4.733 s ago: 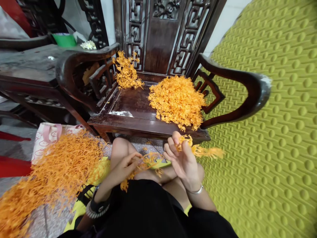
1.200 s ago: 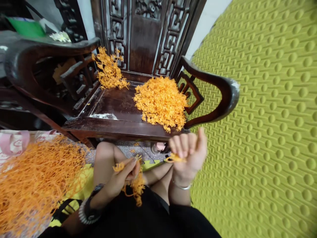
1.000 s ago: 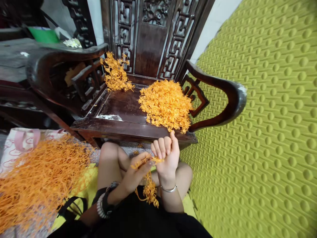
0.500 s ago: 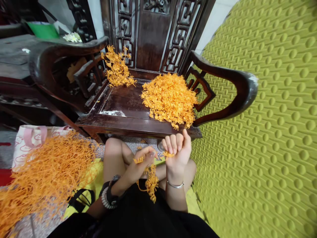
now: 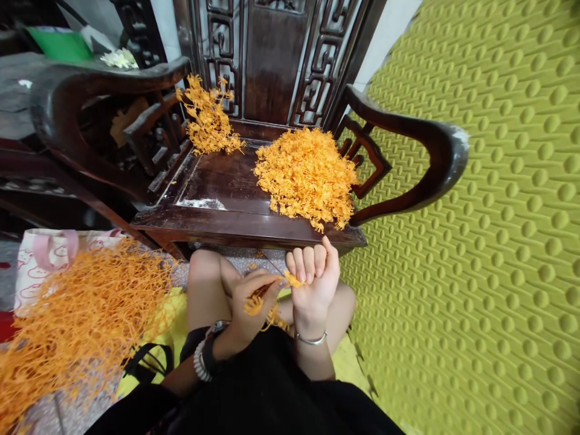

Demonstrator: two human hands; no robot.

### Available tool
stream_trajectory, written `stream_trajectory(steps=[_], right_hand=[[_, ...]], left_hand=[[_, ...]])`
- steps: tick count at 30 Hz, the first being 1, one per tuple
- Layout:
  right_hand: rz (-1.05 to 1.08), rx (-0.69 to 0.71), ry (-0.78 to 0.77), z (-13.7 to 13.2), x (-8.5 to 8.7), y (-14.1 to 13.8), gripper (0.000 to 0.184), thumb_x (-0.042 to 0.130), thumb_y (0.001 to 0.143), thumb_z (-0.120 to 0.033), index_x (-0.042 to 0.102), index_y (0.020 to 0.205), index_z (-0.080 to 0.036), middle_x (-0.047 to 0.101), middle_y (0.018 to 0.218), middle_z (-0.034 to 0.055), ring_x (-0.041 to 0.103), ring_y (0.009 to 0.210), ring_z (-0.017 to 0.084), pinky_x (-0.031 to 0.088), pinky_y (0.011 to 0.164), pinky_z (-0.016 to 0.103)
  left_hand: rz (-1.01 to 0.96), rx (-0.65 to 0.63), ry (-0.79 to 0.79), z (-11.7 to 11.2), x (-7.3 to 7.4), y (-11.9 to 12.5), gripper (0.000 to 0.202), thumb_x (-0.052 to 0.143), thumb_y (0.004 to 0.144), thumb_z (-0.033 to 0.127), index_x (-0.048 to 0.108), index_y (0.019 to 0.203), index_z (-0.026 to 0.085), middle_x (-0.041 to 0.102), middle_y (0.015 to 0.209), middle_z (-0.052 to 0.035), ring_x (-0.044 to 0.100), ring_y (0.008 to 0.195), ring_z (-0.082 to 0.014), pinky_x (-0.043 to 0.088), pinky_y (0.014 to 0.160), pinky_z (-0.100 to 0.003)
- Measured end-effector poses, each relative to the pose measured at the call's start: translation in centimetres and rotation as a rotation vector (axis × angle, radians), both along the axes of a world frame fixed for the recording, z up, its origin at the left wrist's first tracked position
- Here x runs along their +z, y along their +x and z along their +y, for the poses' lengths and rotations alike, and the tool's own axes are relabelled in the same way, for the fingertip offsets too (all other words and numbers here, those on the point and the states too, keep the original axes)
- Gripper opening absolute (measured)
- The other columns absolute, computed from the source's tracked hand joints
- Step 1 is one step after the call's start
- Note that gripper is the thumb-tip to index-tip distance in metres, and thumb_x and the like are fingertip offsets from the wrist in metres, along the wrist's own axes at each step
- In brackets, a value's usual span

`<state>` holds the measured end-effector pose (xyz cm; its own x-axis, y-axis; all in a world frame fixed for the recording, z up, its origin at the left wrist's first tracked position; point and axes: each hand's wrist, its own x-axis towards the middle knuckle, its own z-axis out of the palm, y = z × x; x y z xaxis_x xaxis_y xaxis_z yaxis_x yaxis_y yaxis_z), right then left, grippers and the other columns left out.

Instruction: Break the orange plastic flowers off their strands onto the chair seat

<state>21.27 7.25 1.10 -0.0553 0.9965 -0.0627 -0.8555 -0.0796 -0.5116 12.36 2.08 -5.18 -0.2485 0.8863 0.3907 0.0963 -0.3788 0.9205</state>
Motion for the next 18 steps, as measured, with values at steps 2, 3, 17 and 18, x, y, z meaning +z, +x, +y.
stream_trajectory(steps=[2,3,17,18], right_hand=[[0.034,0.039,-0.005,0.2,0.0,0.0,0.059,0.043,0.090,-0.026,0.010,0.042,-0.019,0.019,0.031,-0.0067,0.022,0.030,0.006,0.029,0.037,0.019],[0.066,0.074,-0.013,0.3,0.0,0.1,0.058,0.041,0.092,-0.026,0.010,0.043,-0.019,0.018,0.032,-0.0067,0.020,0.030,0.007,0.029,0.037,0.020],[0.682,0.542,0.072,0.3,1.5,6.4,0.059,0.020,0.102,-0.029,0.022,0.044,-0.020,0.018,0.036,-0.0084,0.020,0.030,0.003,0.023,0.034,0.014],[0.695,0.571,0.114,0.3,1.8,7.0,0.058,0.018,0.102,-0.028,0.021,0.045,-0.020,0.019,0.037,-0.0083,0.020,0.032,0.003,0.023,0.035,0.015]], left_hand=[[-0.121,0.003,-0.069,0.0,-0.2,0.2,0.011,0.064,0.083,0.025,0.070,0.077,0.018,0.063,0.068,-0.0018,0.056,0.066,-0.0137,0.045,0.062,-0.024],[-0.227,-0.027,-0.119,0.0,-0.2,0.4,0.013,0.065,0.082,0.028,0.069,0.077,0.017,0.061,0.066,-0.0011,0.055,0.063,-0.0128,0.044,0.060,-0.024],[-1.051,-0.919,-0.539,-0.9,1.9,2.3,0.042,0.072,0.075,0.046,0.042,0.067,0.018,0.028,0.051,0.0100,0.017,0.036,-0.0014,0.017,0.036,-0.015],[-1.069,-0.913,-0.514,-0.9,1.9,1.8,0.041,0.072,0.076,0.044,0.042,0.066,0.017,0.027,0.050,0.0101,0.016,0.036,-0.0014,0.017,0.036,-0.014]])
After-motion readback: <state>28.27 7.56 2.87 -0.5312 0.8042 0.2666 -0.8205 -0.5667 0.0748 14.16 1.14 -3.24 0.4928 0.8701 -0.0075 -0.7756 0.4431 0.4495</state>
